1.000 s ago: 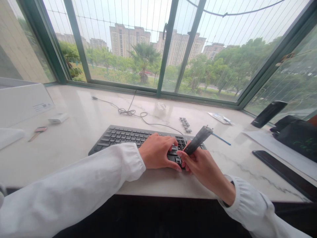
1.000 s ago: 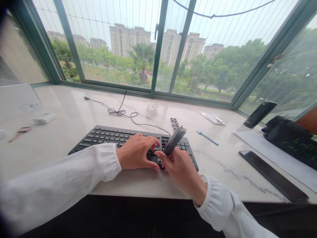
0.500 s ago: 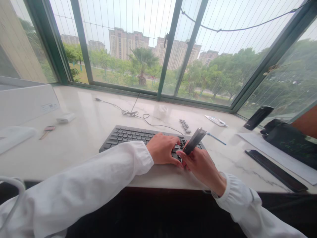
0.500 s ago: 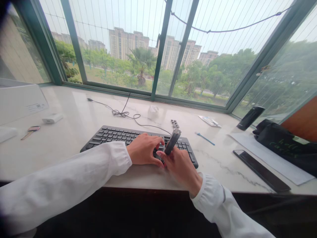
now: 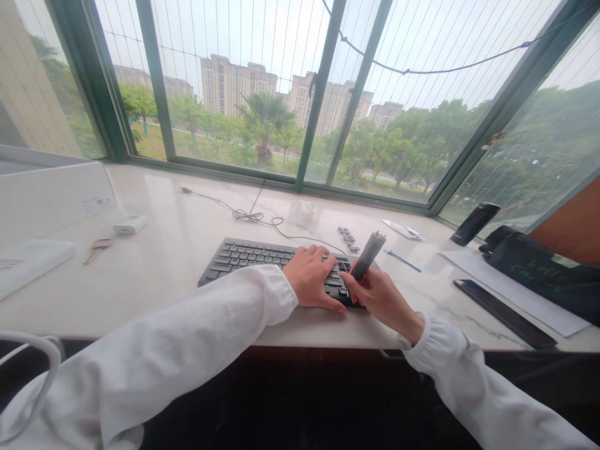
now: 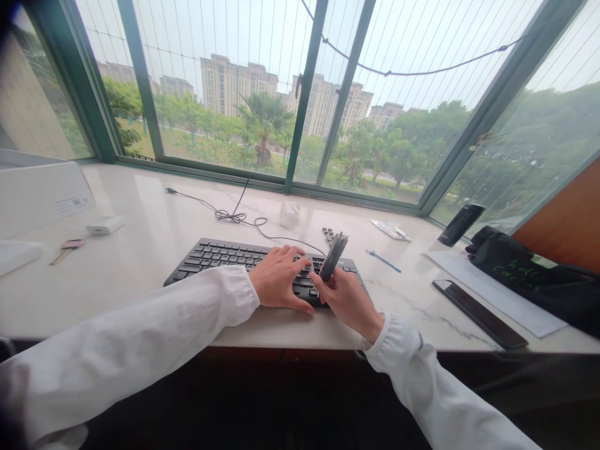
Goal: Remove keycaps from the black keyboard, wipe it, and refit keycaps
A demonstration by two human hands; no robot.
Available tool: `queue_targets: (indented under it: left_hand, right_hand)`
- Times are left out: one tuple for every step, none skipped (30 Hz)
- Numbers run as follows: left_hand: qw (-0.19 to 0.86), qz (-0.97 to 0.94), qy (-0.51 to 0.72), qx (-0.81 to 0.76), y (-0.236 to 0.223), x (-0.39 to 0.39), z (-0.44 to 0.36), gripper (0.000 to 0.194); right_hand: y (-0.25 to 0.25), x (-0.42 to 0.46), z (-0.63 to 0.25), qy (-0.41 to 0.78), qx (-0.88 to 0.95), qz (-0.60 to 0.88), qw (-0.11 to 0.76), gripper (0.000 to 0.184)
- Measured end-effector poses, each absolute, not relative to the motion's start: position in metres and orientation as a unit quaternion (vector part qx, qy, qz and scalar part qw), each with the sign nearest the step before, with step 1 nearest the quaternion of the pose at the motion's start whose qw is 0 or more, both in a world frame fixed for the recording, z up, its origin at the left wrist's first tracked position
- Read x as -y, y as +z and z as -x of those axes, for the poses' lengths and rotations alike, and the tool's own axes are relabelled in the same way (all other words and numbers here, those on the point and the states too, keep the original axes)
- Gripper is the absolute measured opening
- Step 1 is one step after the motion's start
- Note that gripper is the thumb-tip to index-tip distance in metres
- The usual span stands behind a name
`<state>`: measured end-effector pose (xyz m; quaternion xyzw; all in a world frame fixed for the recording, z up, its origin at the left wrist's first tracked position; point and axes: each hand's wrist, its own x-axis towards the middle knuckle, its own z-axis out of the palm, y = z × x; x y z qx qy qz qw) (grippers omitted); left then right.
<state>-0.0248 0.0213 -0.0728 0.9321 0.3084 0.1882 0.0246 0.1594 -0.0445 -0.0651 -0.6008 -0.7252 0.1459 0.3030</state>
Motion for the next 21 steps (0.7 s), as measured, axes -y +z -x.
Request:
queue_targets:
  left_hand:
    - [0.028, -0.930, 0.173, -0.323, -0.075, -0.023, 0.026, 0.104]
    - [0.034, -0.929, 0.152, -0.335, -0.077, -0.026, 0.027, 0.110]
    - [0.042, -0.929, 0.131, -0.344, -0.078, -0.028, 0.028, 0.115]
    - [0.048, -0.930, 0.111, -0.346, -0.079, -0.031, 0.028, 0.118]
    - [0.050, -0.932, 0.098, -0.345, -0.078, -0.033, 0.029, 0.119]
    - [0.048, -0.934, 0.090, -0.341, -0.077, -0.034, 0.029, 0.120]
    - [0.043, -0.937, 0.085, -0.337, -0.075, -0.036, 0.028, 0.120]
    - [0.037, -0.938, 0.084, -0.334, -0.073, -0.036, 0.028, 0.120]
    - [0.028, -0.939, 0.083, -0.332, -0.071, -0.037, 0.026, 0.120]
    - [0.019, -0.940, 0.082, -0.330, -0.069, -0.037, 0.025, 0.120]
    - [0.010, -0.941, 0.080, -0.328, -0.066, -0.038, 0.023, 0.120]
    - [0.001, -0.943, 0.077, -0.325, -0.064, -0.038, 0.021, 0.121]
    - [-0.005, -0.944, 0.072, -0.322, -0.062, -0.039, 0.020, 0.121]
    - [-0.009, -0.945, 0.066, -0.320, -0.060, -0.040, 0.021, 0.122]
    - [-0.010, -0.946, 0.057, -0.320, -0.058, -0.042, 0.023, 0.123]
    - [-0.009, -0.945, 0.049, -0.323, -0.055, -0.043, 0.027, 0.124]
    - [-0.007, -0.944, 0.040, -0.328, -0.053, -0.045, 0.033, 0.125]
    - [-0.006, -0.941, 0.030, -0.337, -0.050, -0.047, 0.041, 0.126]
    - [-0.006, -0.938, 0.018, -0.347, -0.048, -0.050, 0.051, 0.128]
    - [-0.005, -0.935, 0.001, -0.355, -0.046, -0.053, 0.061, 0.130]
    - [-0.007, -0.932, -0.012, -0.363, -0.044, -0.056, 0.072, 0.131]
  right_hand:
    - [-0.067, 0.045, -0.159, 0.139, 0.724, 0.597, 0.316, 0.033]
    - [-0.069, 0.045, -0.159, 0.132, 0.722, 0.594, 0.329, 0.033]
    - [-0.070, 0.045, -0.158, 0.128, 0.720, 0.591, 0.340, 0.034]
    - [-0.072, 0.045, -0.157, 0.125, 0.719, 0.588, 0.349, 0.034]
    - [-0.073, 0.045, -0.157, 0.124, 0.717, 0.586, 0.356, 0.034]
    - [-0.073, 0.044, -0.156, 0.125, 0.714, 0.587, 0.361, 0.033]
    - [-0.074, 0.044, -0.155, 0.126, 0.711, 0.589, 0.363, 0.033]
    - [-0.074, 0.043, -0.155, 0.126, 0.707, 0.592, 0.365, 0.033]
    - [-0.074, 0.042, -0.155, 0.126, 0.703, 0.596, 0.367, 0.033]
    - [-0.074, 0.042, -0.155, 0.125, 0.700, 0.599, 0.368, 0.034]
    - [-0.074, 0.041, -0.155, 0.125, 0.698, 0.601, 0.369, 0.034]
    - [-0.075, 0.041, -0.155, 0.125, 0.696, 0.603, 0.370, 0.035]
    - [-0.074, 0.041, -0.155, 0.126, 0.695, 0.602, 0.372, 0.035]
    - [-0.074, 0.041, -0.154, 0.131, 0.696, 0.598, 0.376, 0.035]
    - [-0.074, 0.041, -0.152, 0.138, 0.699, 0.591, 0.379, 0.035]
    - [-0.073, 0.041, -0.148, 0.147, 0.704, 0.580, 0.381, 0.034]
    - [-0.073, 0.041, -0.143, 0.159, 0.713, 0.566, 0.381, 0.033]
    - [-0.072, 0.039, -0.137, 0.170, 0.725, 0.551, 0.377, 0.033]
    - [-0.071, 0.037, -0.129, 0.182, 0.738, 0.535, 0.369, 0.032]
    - [-0.071, 0.033, -0.120, 0.192, 0.752, 0.520, 0.357, 0.030]
    - [-0.070, 0.028, -0.111, 0.192, 0.763, 0.510, 0.346, 0.030]
